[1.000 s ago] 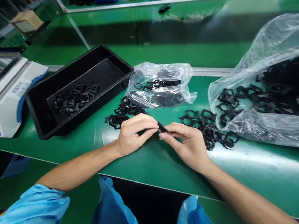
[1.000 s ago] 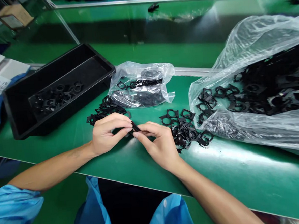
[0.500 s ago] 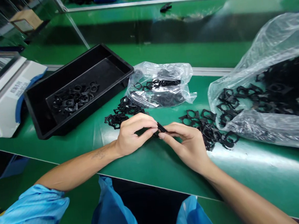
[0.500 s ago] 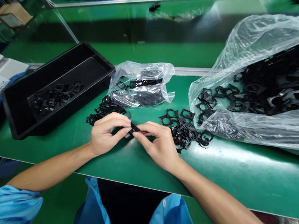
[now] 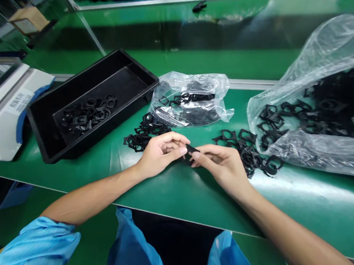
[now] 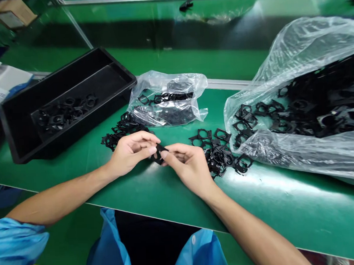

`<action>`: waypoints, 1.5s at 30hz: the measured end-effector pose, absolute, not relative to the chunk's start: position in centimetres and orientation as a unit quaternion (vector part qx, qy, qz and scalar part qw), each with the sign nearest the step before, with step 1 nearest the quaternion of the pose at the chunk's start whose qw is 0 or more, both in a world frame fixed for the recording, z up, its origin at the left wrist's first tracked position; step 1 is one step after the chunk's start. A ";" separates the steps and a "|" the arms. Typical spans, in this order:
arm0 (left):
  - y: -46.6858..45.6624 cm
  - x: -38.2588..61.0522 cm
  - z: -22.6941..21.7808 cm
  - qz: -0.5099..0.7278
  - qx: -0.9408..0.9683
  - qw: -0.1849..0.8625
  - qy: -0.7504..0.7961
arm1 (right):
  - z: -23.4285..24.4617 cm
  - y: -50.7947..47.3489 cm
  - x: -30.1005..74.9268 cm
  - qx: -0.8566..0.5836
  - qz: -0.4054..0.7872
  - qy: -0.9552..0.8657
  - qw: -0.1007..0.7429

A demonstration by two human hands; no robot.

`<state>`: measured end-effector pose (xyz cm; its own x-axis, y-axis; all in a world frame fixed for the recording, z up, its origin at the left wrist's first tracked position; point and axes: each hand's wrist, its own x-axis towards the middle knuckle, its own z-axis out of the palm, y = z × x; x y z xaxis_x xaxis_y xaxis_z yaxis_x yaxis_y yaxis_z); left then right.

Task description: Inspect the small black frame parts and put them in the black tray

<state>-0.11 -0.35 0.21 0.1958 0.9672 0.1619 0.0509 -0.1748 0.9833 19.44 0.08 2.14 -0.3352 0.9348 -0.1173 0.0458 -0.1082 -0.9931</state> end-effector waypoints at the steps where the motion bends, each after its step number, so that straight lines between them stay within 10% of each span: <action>1: -0.4 -0.1 0.2 0.481 0.636 0.432 0.421 | 2.2 0.3 19.5 -0.447 0.623 -0.523 0.372; 8: -0.6 -0.3 0.2 0.452 0.814 0.156 0.330 | 2.5 1.0 19.6 -0.448 0.673 -0.462 0.365; 25: -0.8 -0.2 0.2 0.478 0.714 0.312 0.406 | 2.1 -0.1 20.1 -0.451 0.351 -0.687 0.449; 45: -0.3 0.1 -0.3 0.459 0.534 0.573 0.420 | 2.5 1.0 19.5 -0.439 0.669 -0.462 0.383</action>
